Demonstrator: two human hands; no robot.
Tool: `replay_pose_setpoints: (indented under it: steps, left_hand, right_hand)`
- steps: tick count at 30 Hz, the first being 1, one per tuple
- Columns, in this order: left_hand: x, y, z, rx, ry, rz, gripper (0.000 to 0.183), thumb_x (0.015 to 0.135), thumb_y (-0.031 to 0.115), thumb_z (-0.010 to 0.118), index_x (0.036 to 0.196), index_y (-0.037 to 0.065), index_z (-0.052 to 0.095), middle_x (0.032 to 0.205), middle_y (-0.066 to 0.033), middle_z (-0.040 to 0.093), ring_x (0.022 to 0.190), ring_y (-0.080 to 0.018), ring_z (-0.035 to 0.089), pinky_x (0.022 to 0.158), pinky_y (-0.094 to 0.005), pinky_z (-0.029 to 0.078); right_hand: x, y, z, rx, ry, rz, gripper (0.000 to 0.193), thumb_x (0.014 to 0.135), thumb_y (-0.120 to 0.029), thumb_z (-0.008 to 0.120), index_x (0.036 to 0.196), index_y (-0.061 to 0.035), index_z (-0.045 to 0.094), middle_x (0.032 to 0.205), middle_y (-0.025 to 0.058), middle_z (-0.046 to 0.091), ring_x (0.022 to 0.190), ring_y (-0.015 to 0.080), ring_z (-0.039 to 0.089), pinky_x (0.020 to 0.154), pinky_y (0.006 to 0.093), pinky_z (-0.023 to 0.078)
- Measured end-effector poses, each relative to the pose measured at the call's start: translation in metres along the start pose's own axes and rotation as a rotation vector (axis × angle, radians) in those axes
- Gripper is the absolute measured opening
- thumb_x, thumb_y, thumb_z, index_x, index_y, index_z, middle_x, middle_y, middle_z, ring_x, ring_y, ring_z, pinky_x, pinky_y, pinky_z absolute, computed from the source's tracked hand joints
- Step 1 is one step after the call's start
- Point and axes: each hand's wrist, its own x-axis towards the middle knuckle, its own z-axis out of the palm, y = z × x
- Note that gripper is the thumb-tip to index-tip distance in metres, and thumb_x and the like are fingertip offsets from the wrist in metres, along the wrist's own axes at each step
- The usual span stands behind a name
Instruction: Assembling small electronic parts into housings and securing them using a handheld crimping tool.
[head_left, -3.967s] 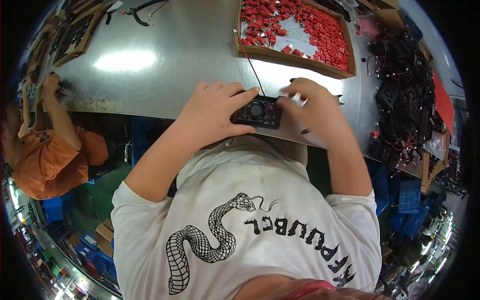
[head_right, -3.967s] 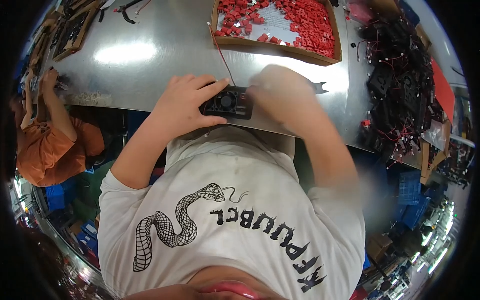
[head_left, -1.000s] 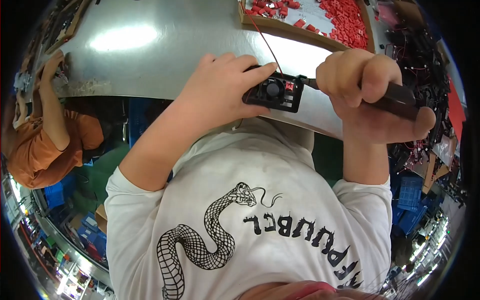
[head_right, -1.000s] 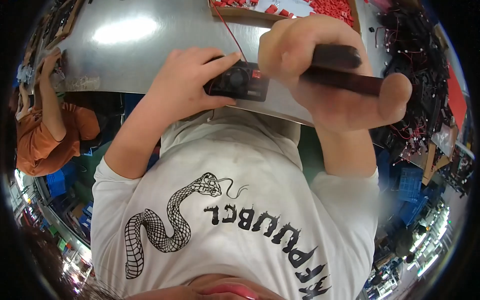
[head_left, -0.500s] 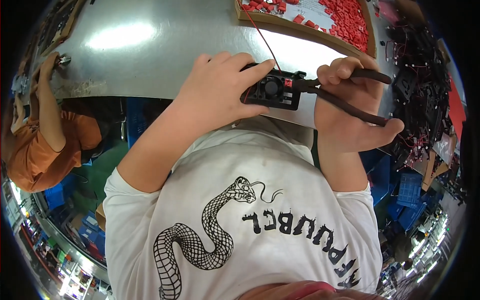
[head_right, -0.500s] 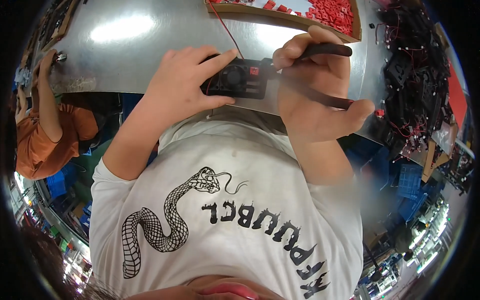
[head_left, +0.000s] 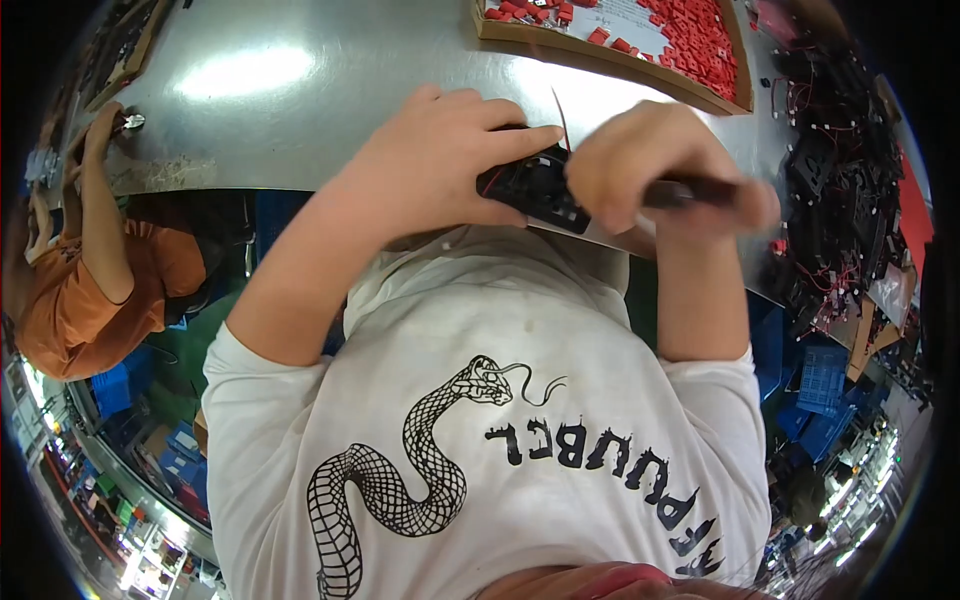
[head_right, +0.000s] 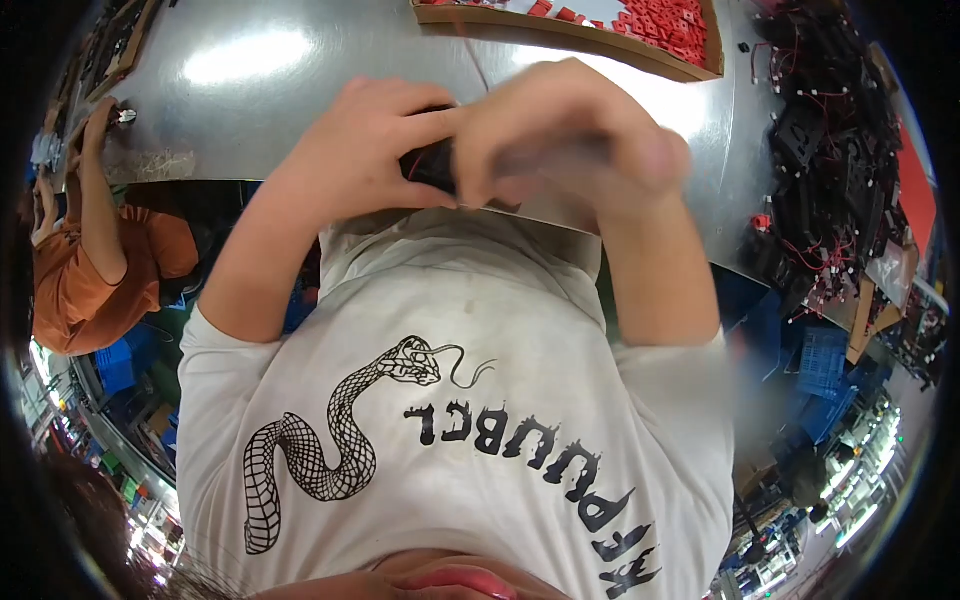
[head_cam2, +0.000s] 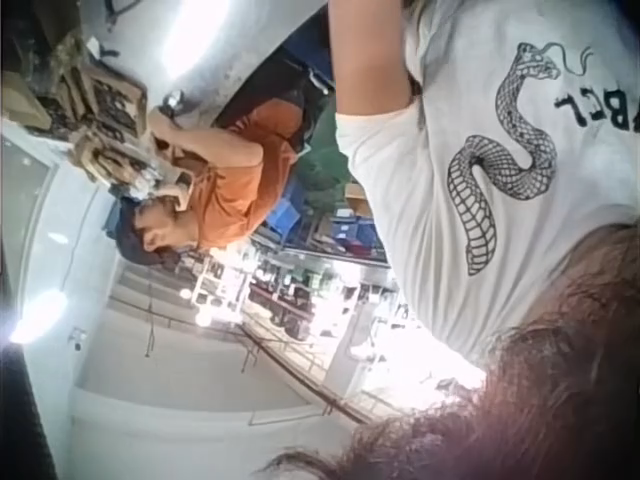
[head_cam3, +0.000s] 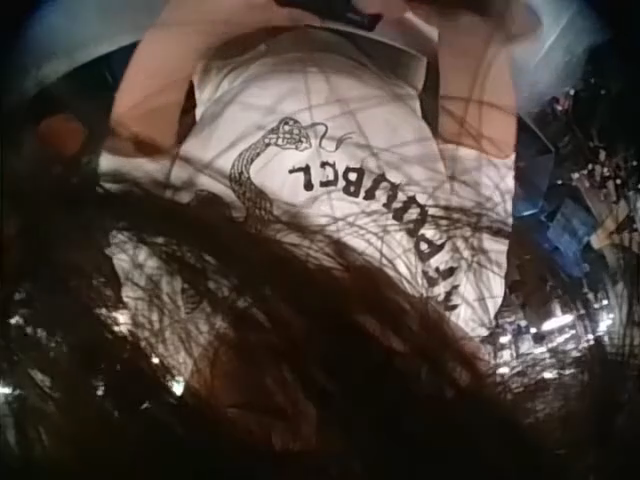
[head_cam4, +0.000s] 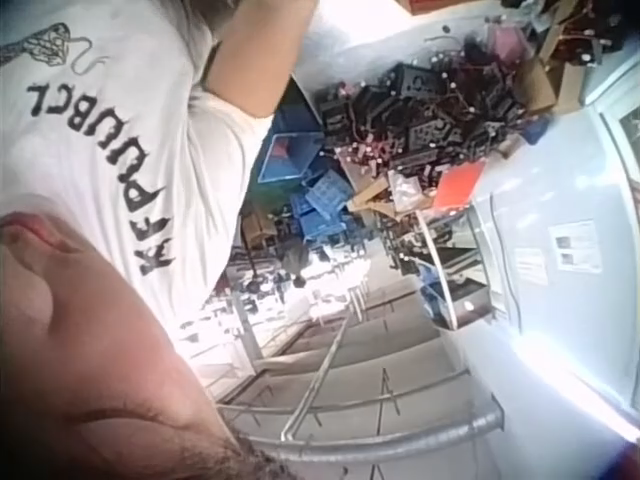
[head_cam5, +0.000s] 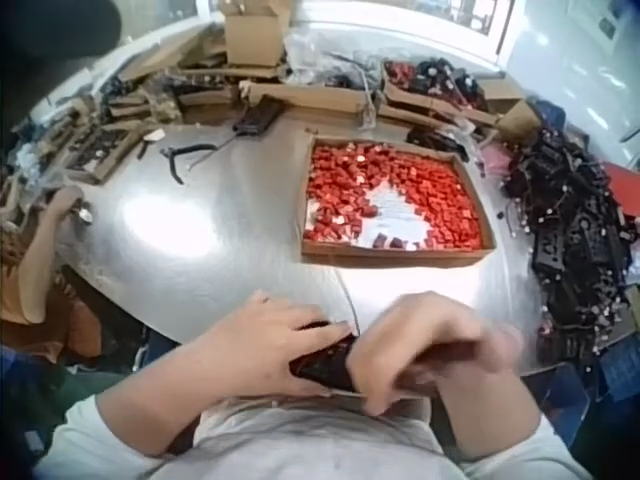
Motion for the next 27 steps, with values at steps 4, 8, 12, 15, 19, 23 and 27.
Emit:
replay_pose_setpoints:
  steps: [4, 8, 12, 15, 19, 23, 27]
  left_hand:
    - [0.012, -0.007, -0.006, -0.025, -0.126, 0.181, 0.070, 0.071, 0.040, 0.085, 0.135, 0.023, 0.062, 0.113, 0.0016, 0.065, 0.104, -0.0227, 0.062, 0.093, -0.0419, 0.041]
    - [0.000, 0.011, 0.007, -0.003, -0.007, 0.053, 0.070, 0.072, 0.042, 0.084, 0.135, 0.023, 0.062, 0.113, -0.0002, 0.065, 0.103, -0.0226, 0.062, 0.090, -0.0422, 0.043]
    - [-0.008, 0.020, 0.009, 0.029, 0.058, -0.041, 0.070, 0.073, 0.045, 0.084, 0.136, 0.023, 0.061, 0.112, -0.0036, 0.066, 0.101, -0.0243, 0.063, 0.088, -0.0413, 0.043]
    - [-0.009, 0.020, 0.010, 0.038, 0.075, -0.064, 0.071, 0.073, 0.045, 0.083, 0.137, 0.023, 0.061, 0.113, -0.0041, 0.066, 0.101, -0.0248, 0.063, 0.087, -0.0411, 0.043]
    - [-0.008, 0.019, 0.012, 0.049, 0.084, -0.070, 0.071, 0.073, 0.046, 0.083, 0.137, 0.024, 0.060, 0.113, -0.0035, 0.066, 0.102, -0.0250, 0.063, 0.086, -0.0413, 0.043]
    - [-0.009, 0.020, 0.011, 0.055, 0.082, -0.075, 0.072, 0.073, 0.046, 0.083, 0.138, 0.024, 0.060, 0.113, -0.0033, 0.066, 0.102, -0.0251, 0.063, 0.086, -0.0413, 0.044]
    - [-0.008, 0.017, 0.010, 0.040, 0.083, -0.033, 0.070, 0.073, 0.045, 0.084, 0.136, 0.023, 0.062, 0.112, -0.0027, 0.067, 0.102, -0.0250, 0.063, 0.086, -0.0412, 0.044]
  right_hand:
    - [0.023, -0.021, 0.008, -0.062, -0.235, 0.493, 0.097, 0.085, -0.082, 0.034, 0.096, 0.0099, 0.064, 0.080, 0.0176, 0.065, 0.065, 0.0258, 0.059, 0.061, 0.0378, 0.047]
    - [-0.015, -0.020, 0.026, 0.063, 0.293, 0.002, 0.103, 0.083, -0.083, 0.041, 0.130, 0.0078, 0.052, 0.099, 0.0165, 0.056, 0.085, 0.0223, 0.050, 0.074, 0.0347, 0.038]
    - [-0.021, -0.006, 0.024, -0.147, 0.175, -0.145, 0.106, 0.084, -0.084, 0.043, 0.133, 0.0095, 0.049, 0.103, 0.0183, 0.056, 0.090, 0.0244, 0.051, 0.079, 0.0376, 0.039]
    - [-0.023, -0.003, 0.026, -0.207, 0.241, -0.176, 0.108, 0.084, -0.084, 0.043, 0.135, 0.0110, 0.048, 0.104, 0.0191, 0.056, 0.093, 0.0257, 0.052, 0.081, 0.0396, 0.041]
    - [-0.025, 0.003, 0.032, -0.282, 0.356, -0.113, 0.123, 0.073, -0.096, 0.039, 0.126, 0.0142, 0.052, 0.099, 0.0187, 0.059, 0.086, 0.0210, 0.054, 0.075, 0.0309, 0.044]
    - [-0.026, 0.009, 0.031, -0.302, 0.346, -0.166, 0.123, 0.072, -0.097, 0.042, 0.126, 0.0130, 0.052, 0.094, 0.0165, 0.059, 0.080, 0.0200, 0.053, 0.073, 0.0305, 0.044]
    - [-0.016, 0.008, 0.007, -0.296, 0.045, -0.162, 0.114, 0.073, -0.094, 0.047, 0.110, 0.0123, 0.062, 0.083, 0.0152, 0.063, 0.071, 0.0201, 0.057, 0.064, 0.0307, 0.047]
